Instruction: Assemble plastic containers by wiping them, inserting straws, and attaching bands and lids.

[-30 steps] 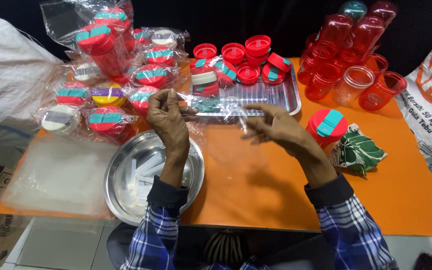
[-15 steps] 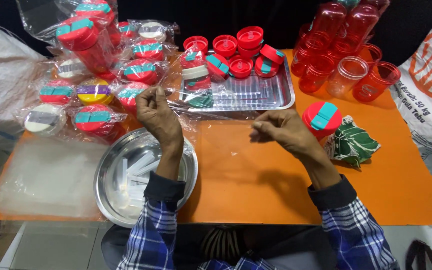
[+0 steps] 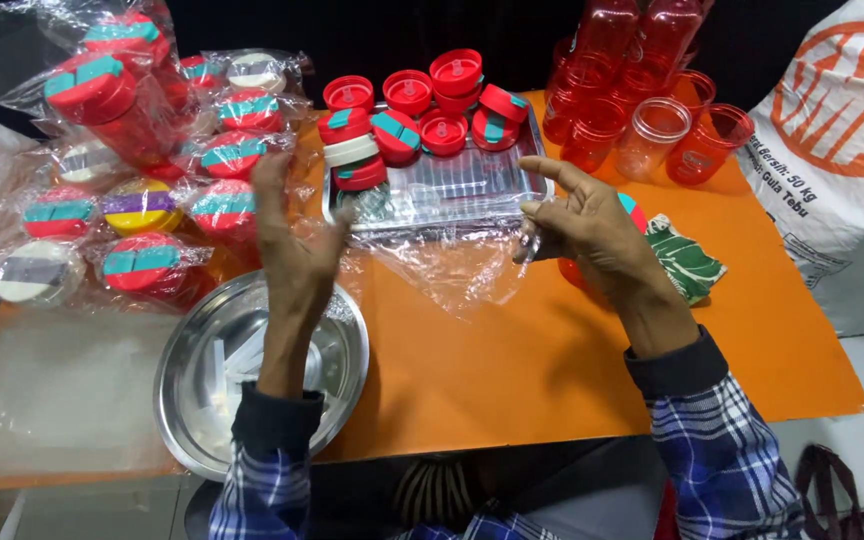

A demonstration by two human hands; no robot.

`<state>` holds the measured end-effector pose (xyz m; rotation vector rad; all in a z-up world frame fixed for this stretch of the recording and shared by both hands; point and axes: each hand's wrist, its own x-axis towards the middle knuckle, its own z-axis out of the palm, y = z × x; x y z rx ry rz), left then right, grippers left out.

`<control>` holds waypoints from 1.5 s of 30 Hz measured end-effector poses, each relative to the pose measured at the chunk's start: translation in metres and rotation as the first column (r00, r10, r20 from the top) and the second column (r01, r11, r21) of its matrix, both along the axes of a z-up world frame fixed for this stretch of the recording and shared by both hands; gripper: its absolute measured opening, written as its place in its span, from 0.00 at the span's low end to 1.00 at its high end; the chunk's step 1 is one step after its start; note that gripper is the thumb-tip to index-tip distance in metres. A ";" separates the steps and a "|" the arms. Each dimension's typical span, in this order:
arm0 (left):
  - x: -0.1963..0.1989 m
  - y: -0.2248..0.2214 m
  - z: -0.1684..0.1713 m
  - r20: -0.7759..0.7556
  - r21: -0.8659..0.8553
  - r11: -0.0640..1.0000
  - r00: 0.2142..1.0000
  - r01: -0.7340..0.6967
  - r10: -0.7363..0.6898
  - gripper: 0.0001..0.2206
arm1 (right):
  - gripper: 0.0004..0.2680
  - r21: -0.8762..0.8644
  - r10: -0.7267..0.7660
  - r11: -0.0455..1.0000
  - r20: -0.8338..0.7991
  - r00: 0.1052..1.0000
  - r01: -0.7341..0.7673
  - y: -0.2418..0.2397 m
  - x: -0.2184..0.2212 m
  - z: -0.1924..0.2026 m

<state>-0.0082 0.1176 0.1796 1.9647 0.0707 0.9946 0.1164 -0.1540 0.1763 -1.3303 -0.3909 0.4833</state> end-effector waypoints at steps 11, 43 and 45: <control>0.002 -0.040 -0.030 -0.190 0.248 0.908 0.936 0.337 -0.295 0.21 | 0.18 -0.040 -0.123 0.992 -0.076 0.990 0.120 0.013 0.006 0.010; 0.006 -0.028 -0.019 -0.049 -0.773 0.594 0.913 0.221 -0.404 0.09 | 0.06 0.070 -0.182 0.983 0.369 0.911 0.168 0.067 -0.037 0.008; 0.006 -0.029 -0.022 -0.053 -0.763 0.607 0.914 0.223 -0.403 0.09 | 0.04 0.100 -0.245 0.969 0.320 0.915 0.224 0.070 -0.038 0.005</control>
